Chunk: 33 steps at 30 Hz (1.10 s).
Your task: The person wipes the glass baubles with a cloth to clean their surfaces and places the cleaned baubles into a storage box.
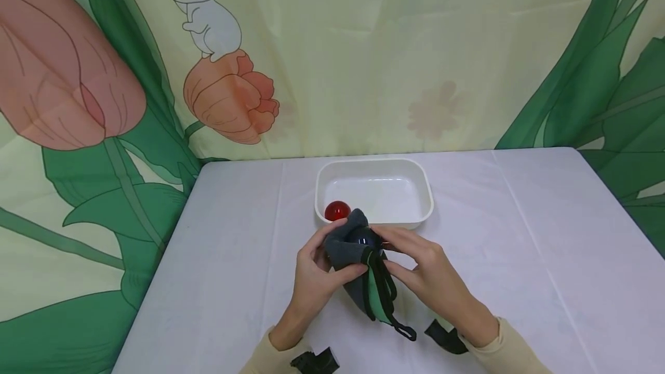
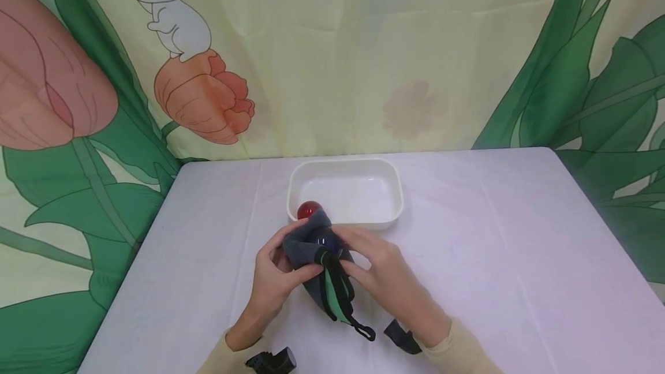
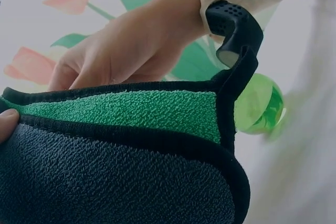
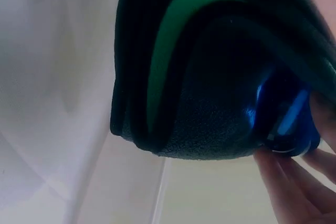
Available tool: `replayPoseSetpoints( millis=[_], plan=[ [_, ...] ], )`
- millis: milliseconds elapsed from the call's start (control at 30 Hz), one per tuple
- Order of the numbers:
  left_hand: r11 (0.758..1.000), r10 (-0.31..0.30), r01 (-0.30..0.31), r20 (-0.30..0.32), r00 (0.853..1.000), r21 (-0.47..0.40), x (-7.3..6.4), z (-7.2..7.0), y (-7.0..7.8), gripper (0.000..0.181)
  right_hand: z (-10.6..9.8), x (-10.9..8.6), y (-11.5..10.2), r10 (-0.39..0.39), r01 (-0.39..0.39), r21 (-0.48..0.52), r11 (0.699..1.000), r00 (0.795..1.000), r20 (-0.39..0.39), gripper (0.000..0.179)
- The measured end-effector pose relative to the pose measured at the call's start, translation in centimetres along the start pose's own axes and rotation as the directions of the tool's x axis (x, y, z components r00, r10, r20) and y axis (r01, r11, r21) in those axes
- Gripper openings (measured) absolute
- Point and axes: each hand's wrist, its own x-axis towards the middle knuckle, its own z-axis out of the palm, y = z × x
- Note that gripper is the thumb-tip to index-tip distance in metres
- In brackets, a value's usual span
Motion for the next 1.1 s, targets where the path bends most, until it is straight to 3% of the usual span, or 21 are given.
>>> replayPoseSetpoints(
  millis=[133, 300, 467, 567, 767, 1000, 1100],
  plan=[
    [1.0, 0.005, -0.005, -0.009, 1.0, 0.001, 0.0, 0.0, 0.0, 0.065, -0.3, 0.1, 0.0, 0.0, 0.0, -0.008, 1.0, 0.999, 0.037, 0.072],
    [1.0, 0.0, 0.001, -0.025, 1.0, 0.002, 0.1, -0.2, 0.0, 0.064, -0.6, 0.0, 0.2, -0.07, 0.073, -0.084, 0.994, 0.997, 0.042, 0.076],
    [1.0, -0.009, 0.009, -0.015, 1.0, -0.015, 0.0, -0.2, 0.0, 0.062, -0.6, 0.0, 0.4, -0.183, 0.19, -0.096, 0.977, 0.98, 0.072, 0.053],
    [1.0, -0.019, 0.019, -0.004, 1.0, -0.024, 0.0, -0.1, 0.0, 0.062, -0.5, 0.0, 0.4, -0.212, 0.219, -0.082, 0.972, 0.973, 0.089, 0.049],
    [0.999, -0.034, 0.035, 0.01, 0.999, -0.041, 0.0, -0.1, 0.1, 0.062, -0.4, 0.1, -0.2, -0.154, 0.163, -0.11, 0.98, 0.984, 0.084, 0.078],
    [0.999, -0.043, 0.043, 0.044, 0.998, -0.016, 0.0, -0.4, -0.1, 0.061, 0.2, -0.2, -0.1, -0.038, 0.042, -0.078, 0.996, 0.998, 0.05, 0.079],
    [0.999, -0.05, 0.05, 0.037, 0.998, 0.005, 0.0, -0.6, -0.1, 0.06, 0.4, -0.1, 0.0, -0.039, 0.044, -0.066, 0.997, 0.996, 0.077, 0.081]
  ],
)
